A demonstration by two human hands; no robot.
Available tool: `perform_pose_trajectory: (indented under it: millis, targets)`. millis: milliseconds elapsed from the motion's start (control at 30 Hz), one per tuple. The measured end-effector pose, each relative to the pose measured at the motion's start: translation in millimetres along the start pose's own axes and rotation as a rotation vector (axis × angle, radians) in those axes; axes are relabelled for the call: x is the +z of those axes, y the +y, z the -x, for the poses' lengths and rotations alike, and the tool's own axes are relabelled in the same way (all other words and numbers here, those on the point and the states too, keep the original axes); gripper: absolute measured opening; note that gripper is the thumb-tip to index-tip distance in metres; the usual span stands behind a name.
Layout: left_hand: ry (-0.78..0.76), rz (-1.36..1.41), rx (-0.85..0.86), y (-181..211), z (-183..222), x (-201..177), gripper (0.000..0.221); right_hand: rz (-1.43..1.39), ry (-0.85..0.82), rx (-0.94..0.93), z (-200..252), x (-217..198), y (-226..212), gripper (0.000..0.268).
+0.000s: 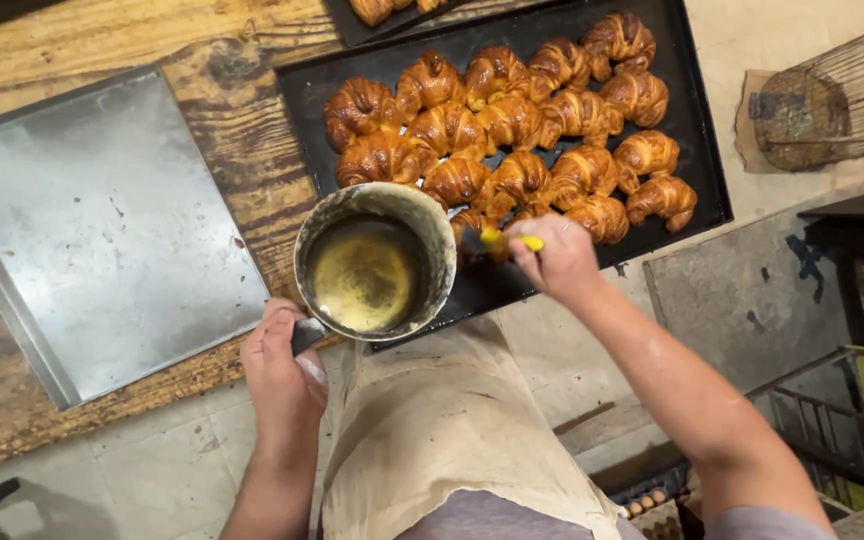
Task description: Glazing croissants on a baking tray using a pastry brush and a pot of glaze
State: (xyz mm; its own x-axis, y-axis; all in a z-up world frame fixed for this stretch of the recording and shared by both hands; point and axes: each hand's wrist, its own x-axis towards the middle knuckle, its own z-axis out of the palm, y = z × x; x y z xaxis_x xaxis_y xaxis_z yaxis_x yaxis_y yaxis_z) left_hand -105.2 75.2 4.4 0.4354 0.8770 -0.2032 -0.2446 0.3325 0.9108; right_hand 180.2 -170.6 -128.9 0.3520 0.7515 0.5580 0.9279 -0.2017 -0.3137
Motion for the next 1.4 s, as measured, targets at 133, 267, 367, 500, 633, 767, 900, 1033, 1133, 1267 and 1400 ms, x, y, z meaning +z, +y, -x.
perform_pose_trajectory:
  millis: [133, 267, 367, 500, 633, 767, 900, 1033, 1133, 1267, 1400]
  targets:
    - [0.018, 0.021, 0.016, -8, 2, -8, 0.03, 0.066, -0.022, -0.26, -52, -18, -40, 0.025]
    - [0.027, 0.026, 0.043, -3, 1, -6, 0.03, -0.17, -0.087, -0.487, -6, 8, -59, 0.018]
    - [0.038, -0.056, -0.124, 12, 2, -10, 0.026, -0.204, -0.192, -0.494, -55, -28, -60, 0.022]
    - [0.038, -0.089, -0.195, 5, 0, -17, 0.022, 0.029, -0.245, -0.53, -75, -39, -34, 0.015]
    - [0.093, -0.149, -0.331, 33, 8, -2, 0.026, -0.276, -0.261, -0.565, -57, -29, -75, 0.013]
    - [0.18, -0.161, -0.27, 27, 12, -13, 0.024, -0.28, -0.317, -0.332, -63, -26, -68, 0.026]
    - [0.151, -0.172, -0.207, 38, 12, -14, 0.023, -0.237, -0.203, -0.364, -91, -16, -66, 0.042]
    - [0.19, -0.109, -0.28, 40, 14, -18, 0.024, -0.212, -0.138, -0.634, -57, -9, -94, 0.011]
    - [0.179, -0.081, -0.182, 34, 15, -22, 0.023, -0.416, -0.22, -0.397, -69, -18, -77, 0.03]
    - [0.17, -0.157, -0.267, 38, 19, -15, 0.025, -0.076, -0.173, -0.277, -58, -6, -62, 0.008]
    - [0.115, -0.275, -0.293, 40, 22, -4, 0.029, -0.156, -0.143, -0.313, -35, -29, -117, 0.027]
